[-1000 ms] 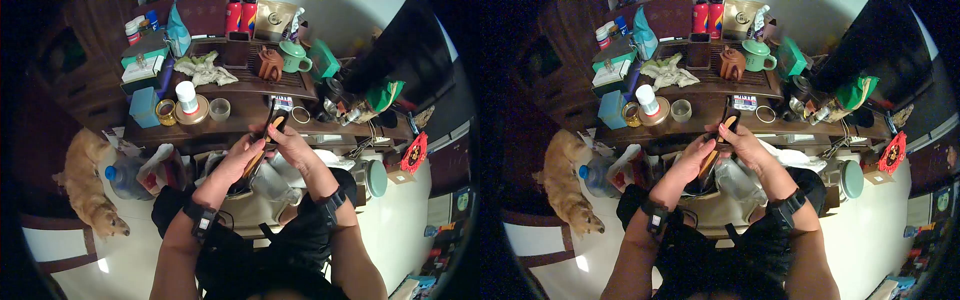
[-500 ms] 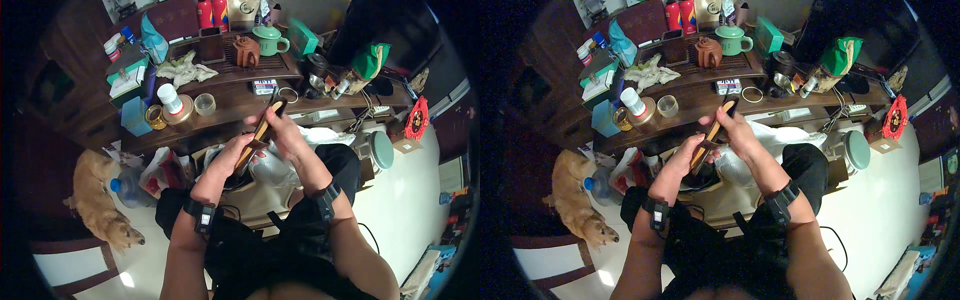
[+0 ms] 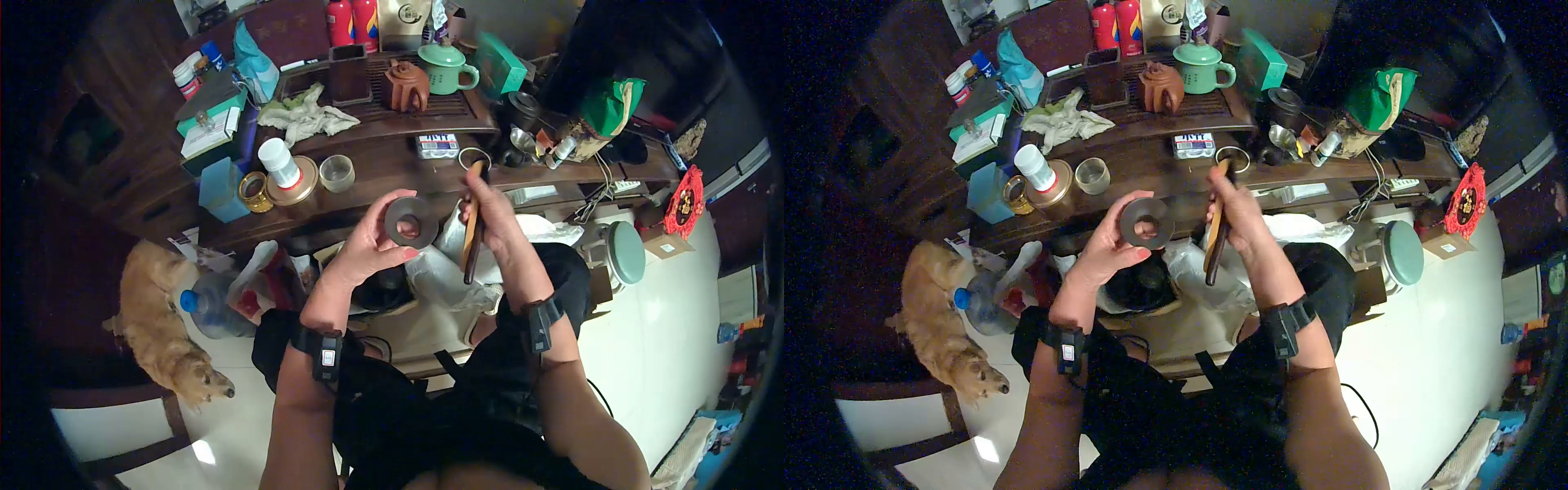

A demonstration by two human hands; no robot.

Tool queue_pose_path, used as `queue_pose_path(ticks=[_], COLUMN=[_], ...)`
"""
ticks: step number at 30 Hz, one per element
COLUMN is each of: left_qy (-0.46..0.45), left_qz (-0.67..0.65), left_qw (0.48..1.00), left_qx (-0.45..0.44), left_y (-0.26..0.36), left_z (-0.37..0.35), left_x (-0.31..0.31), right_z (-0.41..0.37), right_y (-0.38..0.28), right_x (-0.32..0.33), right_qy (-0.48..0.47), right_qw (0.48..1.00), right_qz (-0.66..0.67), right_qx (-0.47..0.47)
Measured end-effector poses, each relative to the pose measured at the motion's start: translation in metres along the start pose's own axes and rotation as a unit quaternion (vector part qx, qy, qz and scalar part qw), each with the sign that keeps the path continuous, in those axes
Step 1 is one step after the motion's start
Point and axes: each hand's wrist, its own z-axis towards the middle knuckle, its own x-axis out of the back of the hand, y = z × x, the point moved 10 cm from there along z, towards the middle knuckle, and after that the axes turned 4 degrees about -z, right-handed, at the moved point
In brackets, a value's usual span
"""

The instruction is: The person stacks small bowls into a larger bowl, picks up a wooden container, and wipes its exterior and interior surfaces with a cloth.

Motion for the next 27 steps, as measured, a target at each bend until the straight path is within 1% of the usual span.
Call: queue_pose_path(ticks=[1, 2, 3, 5, 8, 9, 11, 12, 13, 15, 16, 19, 21, 23, 26, 27], left_qy=[0.009, 0.018, 0.026, 0.02, 0.019, 0.019, 0.035, 0.041, 0.047, 0.039, 0.035, 0.026, 0.031, 0.032, 0.048, 0.059], left_qz=[0.01, 0.019, 0.029, 0.038, 0.027, 0.02, 0.035, 0.031, 0.028, 0.006, -0.006, 0.009, 0.009, 0.009, 0.018, 0.008], left_qw=[1.0, 1.0, 0.999, 0.999, 0.999, 0.999, 0.999, 0.998, 0.998, 0.999, 0.999, 0.999, 0.999, 0.999, 0.999, 0.998], left_qx=[0.008, 0.015, 0.022, 0.034, 0.023, 0.016, 0.022, 0.028, 0.035, 0.03, 0.028, 0.018, 0.014, 0.004, 0.005, 0.002], left_y=[0.0, 0.0, 0.0, -0.004, -0.006, -0.004, 0.0, 0.001, 0.001, 0.006, 0.007, 0.006, 0.008, 0.01, 0.015, 0.017], left_z=[0.0, -0.001, -0.002, -0.003, -0.002, -0.002, -0.004, -0.005, -0.006, -0.006, -0.006, -0.005, -0.004, -0.002, -0.003, -0.004], left_x=[0.003, 0.005, 0.008, 0.009, 0.012, 0.014, 0.021, 0.024, 0.027, 0.024, 0.024, 0.023, 0.022, 0.022, 0.03, 0.033], right_z=[0.003, 0.014, 0.019, 0.027, 0.039, 0.06, 0.108, 0.095, 0.105, 0.121, 0.129, 0.156, 0.158, 0.154, 0.14, 0.134], right_y=[0.012, 0.028, 0.036, 0.042, 0.028, 0.028, 0.037, 0.022, 0.019, 0.014, 0.021, 0.025, 0.026, 0.022, 0.015, 0.011], right_x=[-0.005, -0.011, -0.026, -0.05, -0.086, -0.089, -0.092, -0.1, -0.103, -0.118, -0.114, -0.105, -0.116, -0.13, -0.137, -0.14], right_qy=[0.001, -0.023, -0.051, -0.065, -0.053, -0.058, -0.067, -0.041, -0.011, 0.048, 0.054, 0.131, 0.118, 0.103, 0.089, 0.093], right_qw=[0.999, 0.997, 0.995, 0.994, 0.984, 0.967, 0.909, 0.866, 0.813, 0.678, 0.671, 0.723, 0.618, 0.501, 0.497, 0.489], right_qz=[-0.027, -0.047, -0.035, -0.057, -0.168, -0.25, -0.406, -0.497, -0.577, -0.716, -0.735, -0.672, -0.769, -0.848, -0.854, -0.857], right_qx=[-0.034, -0.06, -0.075, -0.071, -0.031, 0.001, 0.065, 0.038, 0.079, 0.159, 0.083, 0.088, 0.115, 0.141, 0.125, 0.131])
